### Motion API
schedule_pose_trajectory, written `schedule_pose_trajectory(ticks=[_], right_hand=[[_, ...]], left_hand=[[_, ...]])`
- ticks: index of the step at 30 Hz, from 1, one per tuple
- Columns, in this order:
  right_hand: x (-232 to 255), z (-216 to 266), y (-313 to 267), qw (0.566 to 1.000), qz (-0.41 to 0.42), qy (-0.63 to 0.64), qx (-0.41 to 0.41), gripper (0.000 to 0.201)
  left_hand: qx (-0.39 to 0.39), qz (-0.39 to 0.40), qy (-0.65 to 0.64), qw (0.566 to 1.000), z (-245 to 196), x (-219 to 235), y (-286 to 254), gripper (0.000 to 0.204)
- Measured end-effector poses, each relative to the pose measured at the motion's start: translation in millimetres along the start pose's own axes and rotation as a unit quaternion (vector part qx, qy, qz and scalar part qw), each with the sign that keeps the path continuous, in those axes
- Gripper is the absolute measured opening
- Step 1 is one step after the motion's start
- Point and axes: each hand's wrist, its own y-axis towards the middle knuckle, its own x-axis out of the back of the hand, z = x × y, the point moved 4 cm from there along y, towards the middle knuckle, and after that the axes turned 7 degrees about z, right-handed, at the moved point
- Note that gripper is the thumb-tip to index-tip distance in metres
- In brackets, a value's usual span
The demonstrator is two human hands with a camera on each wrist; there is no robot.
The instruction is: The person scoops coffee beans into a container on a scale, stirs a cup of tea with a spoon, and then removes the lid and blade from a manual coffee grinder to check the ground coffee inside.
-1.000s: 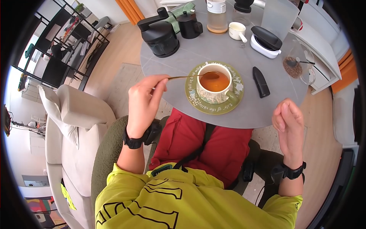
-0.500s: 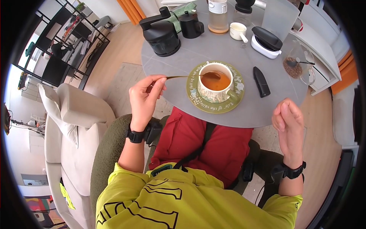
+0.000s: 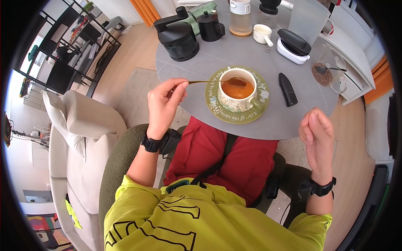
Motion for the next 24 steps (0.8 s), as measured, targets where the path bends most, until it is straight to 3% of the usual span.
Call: schedule_pose_trajectory(ticks=[2,4,12,14,19,21,24], right_hand=[[0,-1,0,1.0,-0.003,-0.002,-0.002,0.027],[0,-2,0,1.0,-0.004,-0.003,-0.003,0.027],[2,-7,0,1.0,-0.008,-0.005,-0.005,0.026],[1,-8,0,1.0,-0.005,-0.006,-0.005,0.026],[-1,-7,0,1.0,-0.007,-0.017,0.005,0.026],[-2,-7,0,1.0,-0.008,-0.02,0.003,0.026],[-2,-8,1,1.0,-0.002,-0.023,0.0,0.026]], left_hand=[[0.004,0.016,0.038,0.999,1,-1,0,0.012],[0.008,-0.017,-0.007,1.0,4,2,-1,0.013],[0.043,-0.017,-0.031,0.998,9,-2,-1,0.013],[0.021,-0.02,-0.063,0.998,6,-2,-1,0.013],[0.036,0.014,-0.027,0.999,7,-6,-2,0.013],[0.022,-0.034,-0.063,0.997,4,-3,-4,0.013],[0.03,0.01,-0.044,0.999,10,-3,-1,0.015]])
